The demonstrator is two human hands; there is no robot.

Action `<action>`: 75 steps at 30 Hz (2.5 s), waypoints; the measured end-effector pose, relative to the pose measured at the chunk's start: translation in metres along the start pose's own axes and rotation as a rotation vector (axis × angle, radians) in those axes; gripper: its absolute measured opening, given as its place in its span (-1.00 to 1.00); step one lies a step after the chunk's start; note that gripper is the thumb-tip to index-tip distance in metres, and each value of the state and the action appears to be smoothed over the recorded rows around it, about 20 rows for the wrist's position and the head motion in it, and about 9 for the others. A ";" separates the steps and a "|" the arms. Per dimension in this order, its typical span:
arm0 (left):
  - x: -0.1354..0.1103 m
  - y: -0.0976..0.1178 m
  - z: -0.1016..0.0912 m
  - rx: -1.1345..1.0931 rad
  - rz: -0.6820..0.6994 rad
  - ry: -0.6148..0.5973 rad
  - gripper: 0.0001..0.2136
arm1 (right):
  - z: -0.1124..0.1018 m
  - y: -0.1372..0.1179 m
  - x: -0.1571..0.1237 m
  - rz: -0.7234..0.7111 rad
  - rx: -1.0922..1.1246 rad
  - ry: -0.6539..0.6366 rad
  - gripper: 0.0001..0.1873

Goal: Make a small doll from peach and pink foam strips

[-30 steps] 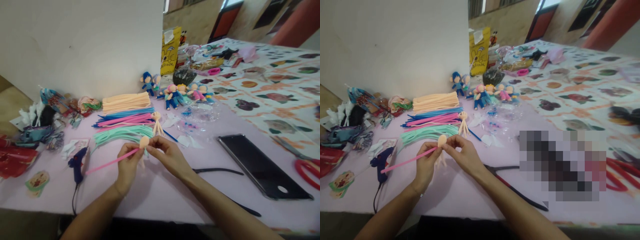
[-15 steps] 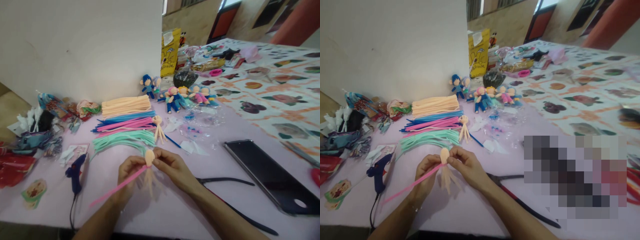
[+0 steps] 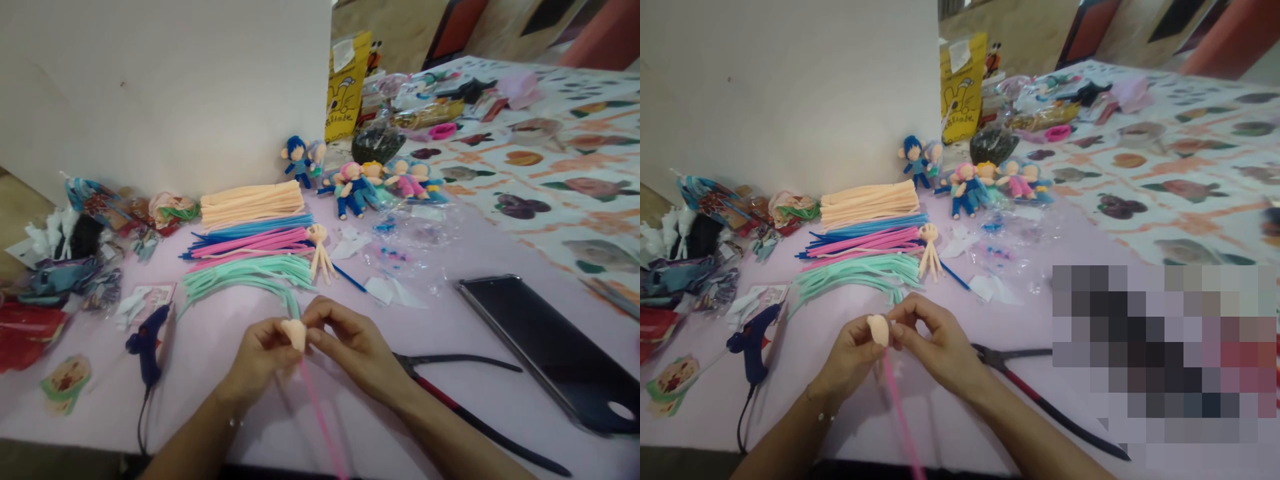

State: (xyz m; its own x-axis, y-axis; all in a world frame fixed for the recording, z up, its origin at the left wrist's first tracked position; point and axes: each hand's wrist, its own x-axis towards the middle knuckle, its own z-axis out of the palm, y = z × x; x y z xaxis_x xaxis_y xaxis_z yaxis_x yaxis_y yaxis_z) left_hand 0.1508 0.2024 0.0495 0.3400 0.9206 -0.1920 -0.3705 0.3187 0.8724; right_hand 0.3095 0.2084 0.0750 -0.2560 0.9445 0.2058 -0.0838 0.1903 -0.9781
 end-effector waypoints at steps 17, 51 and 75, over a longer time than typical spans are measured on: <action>-0.001 0.011 0.002 0.274 0.263 0.087 -0.84 | 0.000 -0.001 -0.003 -0.104 -0.187 0.009 -0.83; -0.001 0.007 -0.005 0.235 0.299 -0.249 -0.79 | 0.005 -0.004 -0.013 0.031 -0.034 -0.063 -0.85; 0.004 0.000 -0.017 0.150 0.158 -0.293 -0.77 | 0.010 -0.001 -0.015 -0.115 -0.115 -0.008 -0.93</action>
State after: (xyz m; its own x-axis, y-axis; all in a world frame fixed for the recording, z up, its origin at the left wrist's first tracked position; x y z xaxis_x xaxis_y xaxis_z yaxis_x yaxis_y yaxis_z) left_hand 0.1378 0.2101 0.0406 0.5297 0.8454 0.0684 -0.3145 0.1208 0.9415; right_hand 0.3040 0.1919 0.0736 -0.2584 0.9126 0.3167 -0.0020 0.3274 -0.9449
